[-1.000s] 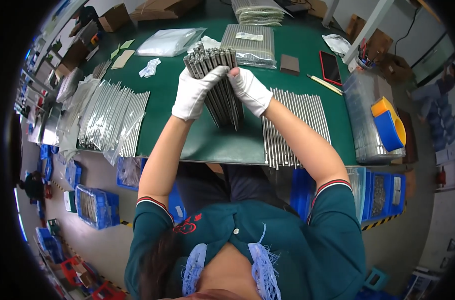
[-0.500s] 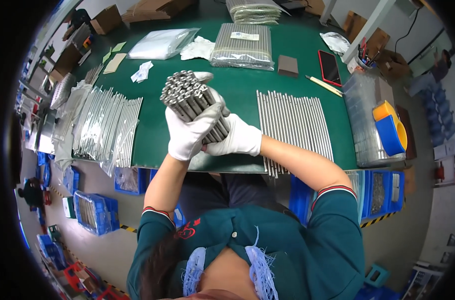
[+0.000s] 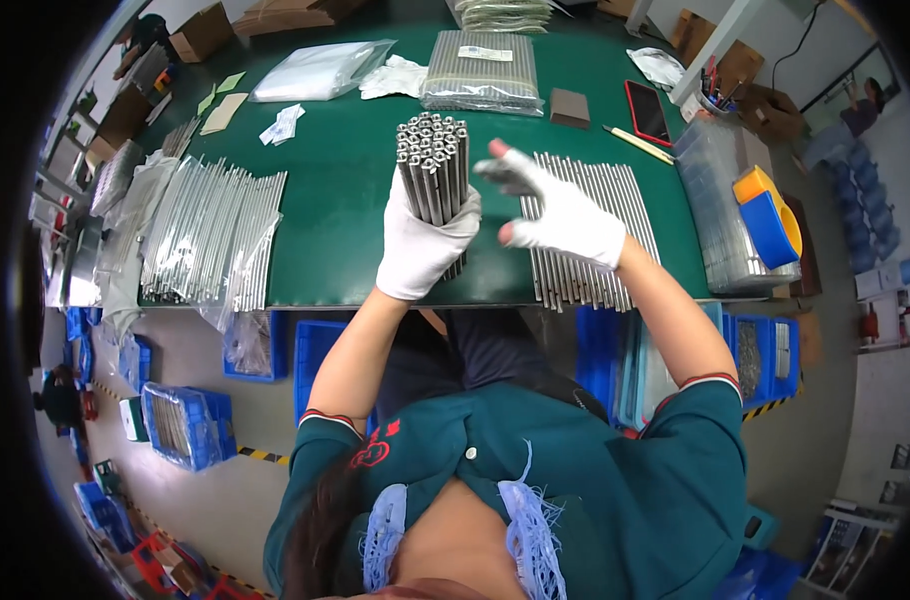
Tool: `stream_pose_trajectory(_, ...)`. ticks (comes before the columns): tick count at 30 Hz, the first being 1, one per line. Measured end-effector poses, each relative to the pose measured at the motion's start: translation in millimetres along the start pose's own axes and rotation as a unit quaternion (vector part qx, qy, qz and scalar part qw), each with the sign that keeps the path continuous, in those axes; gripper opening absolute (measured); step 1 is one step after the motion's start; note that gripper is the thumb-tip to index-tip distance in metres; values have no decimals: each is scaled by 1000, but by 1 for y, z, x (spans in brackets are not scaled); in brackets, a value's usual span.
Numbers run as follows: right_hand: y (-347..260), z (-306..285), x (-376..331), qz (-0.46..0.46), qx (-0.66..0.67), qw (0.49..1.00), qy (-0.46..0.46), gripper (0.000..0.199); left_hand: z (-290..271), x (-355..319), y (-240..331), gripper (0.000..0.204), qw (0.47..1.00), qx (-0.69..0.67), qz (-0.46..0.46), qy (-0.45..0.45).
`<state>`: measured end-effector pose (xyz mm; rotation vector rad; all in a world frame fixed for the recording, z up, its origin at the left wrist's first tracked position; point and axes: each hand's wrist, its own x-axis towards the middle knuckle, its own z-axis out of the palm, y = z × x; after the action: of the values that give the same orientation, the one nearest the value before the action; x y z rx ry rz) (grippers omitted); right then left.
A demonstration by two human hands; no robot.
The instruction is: Gathering bundles of metal rods and placing them into individual plastic bags.
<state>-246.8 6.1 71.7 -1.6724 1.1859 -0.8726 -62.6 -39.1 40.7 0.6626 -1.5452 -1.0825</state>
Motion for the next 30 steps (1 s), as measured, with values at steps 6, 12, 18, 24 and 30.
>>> stream_pose_trajectory(6,-89,-10,-10,-233,-181,940,169,86,-1,4,-2,45,999,-6,0,-52)
stream_pose_trajectory(12,-100,31,60,-283,-370,882,69,26,-10,3,-12,56,946,230,219,-66)
stream_pose_trajectory(18,-85,37,71,-320,-366,862,139,28,-7,-7,-7,61,995,86,20,-49)
stream_pose_trajectory(24,-92,41,83,-326,-322,884,96,22,-9,-19,-3,66,988,147,-22,46)
stream_pose_trajectory(30,-93,38,86,-322,-313,892,56,18,-11,-25,-16,67,981,179,-21,77)
